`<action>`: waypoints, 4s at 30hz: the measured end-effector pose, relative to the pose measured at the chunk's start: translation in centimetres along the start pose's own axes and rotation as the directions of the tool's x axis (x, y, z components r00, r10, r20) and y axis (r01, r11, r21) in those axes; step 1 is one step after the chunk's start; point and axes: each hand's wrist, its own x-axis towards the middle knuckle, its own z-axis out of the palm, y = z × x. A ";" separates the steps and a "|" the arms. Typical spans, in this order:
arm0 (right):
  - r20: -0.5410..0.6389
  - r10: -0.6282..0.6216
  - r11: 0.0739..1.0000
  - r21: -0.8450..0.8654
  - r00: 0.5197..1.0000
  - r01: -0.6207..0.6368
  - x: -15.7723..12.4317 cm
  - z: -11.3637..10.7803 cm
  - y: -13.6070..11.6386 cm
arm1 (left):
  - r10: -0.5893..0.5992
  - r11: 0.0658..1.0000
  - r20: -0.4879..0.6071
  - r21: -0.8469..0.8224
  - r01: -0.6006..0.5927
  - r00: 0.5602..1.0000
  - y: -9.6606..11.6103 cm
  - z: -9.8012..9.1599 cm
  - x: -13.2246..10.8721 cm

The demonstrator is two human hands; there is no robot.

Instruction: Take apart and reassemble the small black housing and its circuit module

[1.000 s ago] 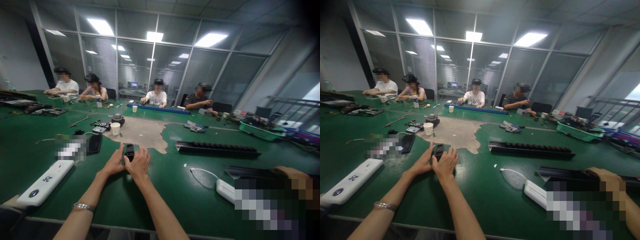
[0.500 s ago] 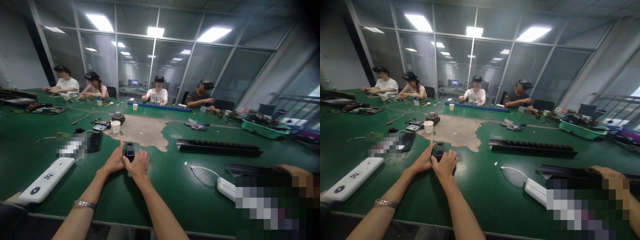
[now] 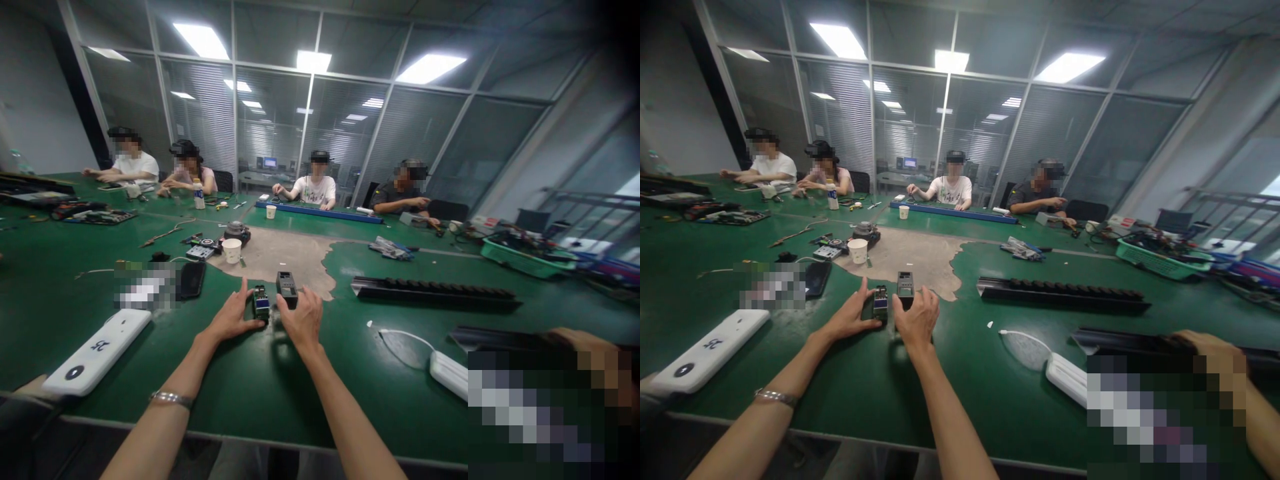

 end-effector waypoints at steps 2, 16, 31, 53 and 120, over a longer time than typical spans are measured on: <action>0.022 0.039 0.998 -0.041 0.999 -0.039 -0.4 -0.3 1.6 | 0.002 1.000 0.020 0.020 -0.002 1.000 0.0 0.0 0.1; 0.159 0.143 0.974 -0.196 0.977 -0.111 -2.4 -0.2 3.4 | -0.036 0.984 0.074 0.177 0.022 0.997 0.6 0.4 0.0; 0.092 0.131 0.988 -0.096 0.987 -0.122 -1.9 -0.2 4.1 | -0.038 0.973 0.090 0.231 0.016 0.995 1.9 1.6 1.1; 0.138 0.087 0.996 -0.035 0.987 -0.082 0.1 0.4 -3.8 | 0.025 0.998 -0.111 0.057 -0.019 0.993 -0.4 2.3 0.0; 0.011 0.083 0.996 -0.034 0.997 -0.082 -1.9 0.2 5.6 | -0.089 0.959 0.210 0.284 0.026 0.974 1.0 1.8 2.2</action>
